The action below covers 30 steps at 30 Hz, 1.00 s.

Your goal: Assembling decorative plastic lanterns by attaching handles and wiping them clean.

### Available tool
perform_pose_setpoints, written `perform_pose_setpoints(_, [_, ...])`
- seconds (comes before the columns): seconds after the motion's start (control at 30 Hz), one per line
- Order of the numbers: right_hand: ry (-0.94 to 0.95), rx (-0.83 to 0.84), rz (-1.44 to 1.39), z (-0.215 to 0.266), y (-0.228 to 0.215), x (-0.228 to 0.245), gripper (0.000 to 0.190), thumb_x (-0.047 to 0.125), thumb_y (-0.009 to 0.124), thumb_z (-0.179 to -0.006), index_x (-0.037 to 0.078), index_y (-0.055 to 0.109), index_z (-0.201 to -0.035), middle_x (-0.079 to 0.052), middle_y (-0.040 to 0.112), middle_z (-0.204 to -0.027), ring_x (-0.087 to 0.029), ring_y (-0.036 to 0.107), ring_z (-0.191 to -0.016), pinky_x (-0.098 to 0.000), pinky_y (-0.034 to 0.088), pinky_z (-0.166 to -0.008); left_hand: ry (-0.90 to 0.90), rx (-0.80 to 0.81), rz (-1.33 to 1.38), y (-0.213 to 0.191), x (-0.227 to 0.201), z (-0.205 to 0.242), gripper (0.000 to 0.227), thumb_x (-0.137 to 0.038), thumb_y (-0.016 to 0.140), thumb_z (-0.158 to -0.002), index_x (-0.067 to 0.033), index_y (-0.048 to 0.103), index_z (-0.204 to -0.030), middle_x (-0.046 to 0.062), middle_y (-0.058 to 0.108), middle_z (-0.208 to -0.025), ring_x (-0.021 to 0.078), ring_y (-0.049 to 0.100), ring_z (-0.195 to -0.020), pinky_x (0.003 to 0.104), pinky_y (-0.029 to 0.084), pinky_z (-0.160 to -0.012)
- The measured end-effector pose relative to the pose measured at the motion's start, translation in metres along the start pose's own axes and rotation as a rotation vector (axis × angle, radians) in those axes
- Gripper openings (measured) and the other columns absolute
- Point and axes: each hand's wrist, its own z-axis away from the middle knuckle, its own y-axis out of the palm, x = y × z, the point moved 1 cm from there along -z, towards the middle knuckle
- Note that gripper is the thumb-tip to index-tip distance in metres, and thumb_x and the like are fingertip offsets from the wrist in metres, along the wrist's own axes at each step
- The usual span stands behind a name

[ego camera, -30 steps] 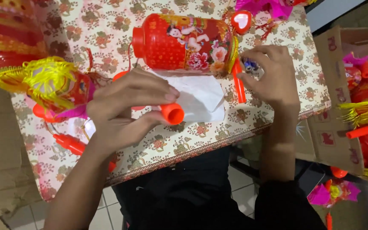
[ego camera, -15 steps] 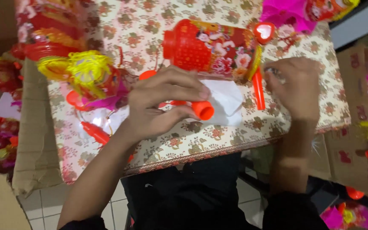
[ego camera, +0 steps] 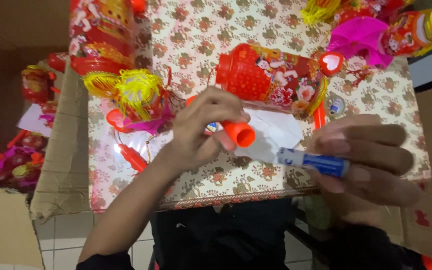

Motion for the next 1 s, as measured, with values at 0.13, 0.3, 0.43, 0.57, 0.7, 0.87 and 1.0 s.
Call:
perform_pose_setpoints(0.13, [0.350,0.099,0.457,0.030,0.014,0.001,0.039,-0.020,0.060,-0.072,0.001,0.034,-0.093,-0.008,0.055,-0.103,-0.005,0.055,-0.077,-0.0227,0.021,-0.045,0.084,0.001,-0.050,0.003,-0.004,0.002,0.045,-0.046,0.053,-0.103,-0.0016,0.059,-0.111,0.013,0.065,-0.100,0.0229,0.067,-0.088,0.033,0.065,-0.076])
perform_pose_setpoints(0.3, [0.489,-0.491,0.339,0.030,0.045,0.022,0.029,0.004,0.063,-0.096,0.009,0.035,-0.092,-0.009,0.041,-0.078,-0.025,0.045,-0.059,-0.0396,0.039,-0.051,0.132,0.068,-0.099,0.002,-0.010,-0.003,0.047,-0.044,0.051,-0.104,0.0005,0.060,-0.114,0.014,0.064,-0.098,0.0224,0.066,-0.082,0.033,0.063,-0.071])
perform_pose_setpoints(0.43, [0.454,-0.054,-0.138,0.012,0.005,0.027,0.033,0.005,0.071,-0.097,0.011,0.045,-0.117,-0.008,0.051,-0.109,-0.023,0.054,-0.093,-0.0364,0.054,-0.071,0.072,0.177,-0.142,-0.001,-0.020,-0.012,0.046,-0.039,0.055,-0.101,0.0053,0.064,-0.111,0.017,0.064,-0.097,0.0269,0.066,-0.085,0.039,0.059,-0.074])
perform_pose_setpoints(0.57, [0.539,0.351,-0.246,0.012,-0.004,0.026,0.040,0.010,0.065,-0.103,0.012,0.042,-0.136,-0.007,0.050,-0.130,-0.019,0.057,-0.116,-0.0431,0.073,-0.097,0.072,0.213,-0.175,-0.003,-0.021,-0.013,0.043,-0.035,0.062,-0.098,0.0059,0.064,-0.111,0.017,0.065,-0.097,0.0269,0.067,-0.085,0.039,0.060,-0.074])
perform_pose_setpoints(0.7, [0.617,0.439,-0.199,0.006,-0.010,0.032,0.053,0.005,0.070,-0.103,0.016,0.038,-0.144,-0.004,0.047,-0.137,-0.018,0.051,-0.127,-0.0401,0.071,-0.106,0.105,0.189,-0.205,-0.004,-0.020,-0.014,0.044,-0.035,0.064,-0.097,0.0066,0.064,-0.109,0.017,0.065,-0.096,0.0265,0.067,-0.084,0.038,0.059,-0.073])
perform_pose_setpoints(0.87, [0.391,0.417,-0.145,0.017,0.009,0.017,0.047,0.005,0.075,-0.102,0.005,0.041,-0.134,-0.014,0.056,-0.135,-0.025,0.059,-0.123,-0.0363,0.071,-0.095,0.174,0.169,-0.238,-0.005,-0.020,-0.017,0.040,-0.032,0.069,-0.096,0.0063,0.064,-0.108,0.016,0.066,-0.098,0.0263,0.067,-0.084,0.039,0.058,-0.071])
perform_pose_setpoints(1.0, [0.345,0.495,-0.120,0.021,0.013,0.011,0.049,0.006,0.077,-0.103,0.004,0.041,-0.136,-0.012,0.058,-0.130,-0.022,0.060,-0.119,-0.0442,0.070,-0.096,0.185,0.163,-0.248,-0.004,-0.021,-0.018,0.041,-0.034,0.068,-0.096,0.0058,0.064,-0.107,0.016,0.067,-0.099,0.0256,0.067,-0.083,0.038,0.057,-0.070])
